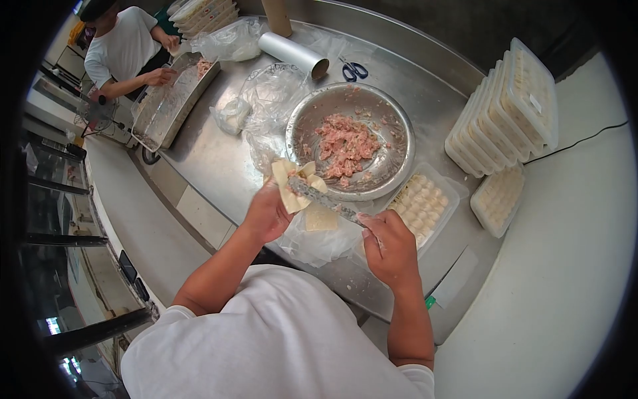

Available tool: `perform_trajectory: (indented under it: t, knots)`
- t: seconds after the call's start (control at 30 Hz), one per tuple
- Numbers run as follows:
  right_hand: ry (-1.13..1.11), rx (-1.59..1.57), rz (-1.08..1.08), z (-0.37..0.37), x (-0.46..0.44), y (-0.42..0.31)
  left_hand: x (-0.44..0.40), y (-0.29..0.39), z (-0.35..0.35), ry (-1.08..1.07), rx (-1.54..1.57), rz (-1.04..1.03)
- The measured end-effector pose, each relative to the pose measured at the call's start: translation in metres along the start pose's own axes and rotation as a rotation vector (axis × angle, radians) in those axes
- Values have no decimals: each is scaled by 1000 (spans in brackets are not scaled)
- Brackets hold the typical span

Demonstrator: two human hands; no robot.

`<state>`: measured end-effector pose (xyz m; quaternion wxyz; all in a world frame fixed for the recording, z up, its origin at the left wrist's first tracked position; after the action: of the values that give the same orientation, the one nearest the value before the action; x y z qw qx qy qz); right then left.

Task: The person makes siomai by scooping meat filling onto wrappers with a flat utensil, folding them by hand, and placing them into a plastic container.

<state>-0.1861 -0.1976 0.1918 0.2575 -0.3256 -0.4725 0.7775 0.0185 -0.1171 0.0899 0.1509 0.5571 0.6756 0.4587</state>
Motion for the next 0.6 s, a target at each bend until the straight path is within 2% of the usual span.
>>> perform_trajectory:
  t: [0.03,0.1,0.13,0.2,0.33,0.4,0.43,0.47,0.5,0.57,0.6]
  knots:
    - [0,-1,1,1,2,0,-1,-6,3,0,-1,-1]
    - [-114,34,-70,-8,8,6,7,5,-17,-92,-864,-247]
    - [-116,34,-68,-4,9,5,8,8,-21,-90,-864,-248]
    - [-212,141,-64,-1,12,3,8,20,-34,-62,-1232,-333]
    - [-183,225,-110,37,11,0,-5,2,-37,-121,-1307,-345]
    - [18,119,-110,61,10,2,-18,-14,-28,-80,-863,-104]
    - [52,68,-155,61,15,16,-16,-6,-41,-64,-977,-145]
    - [77,-1,-302,56,26,39,-18,-16,-50,-94,-974,-135]
    - [103,-74,-442,47,37,60,-19,-17,-58,-79,-834,-197]
    - [172,-424,-431,14,50,74,-22,-33,-70,-109,-515,-248]
    - [237,-546,-368,-2,54,78,-17,-40,-86,-128,-516,-238]
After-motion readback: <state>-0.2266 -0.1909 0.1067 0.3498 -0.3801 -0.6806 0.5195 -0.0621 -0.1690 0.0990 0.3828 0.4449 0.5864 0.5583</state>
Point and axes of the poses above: each hand's wrist, its own x-axis away from the middle knuckle, its own z-axis out of the back of the hand, y = z × x, the point moved 10 cm from there along -x, towards the middle knuckle, and after that the axes turned 14 degrees about -x, right-handed, at the moved point
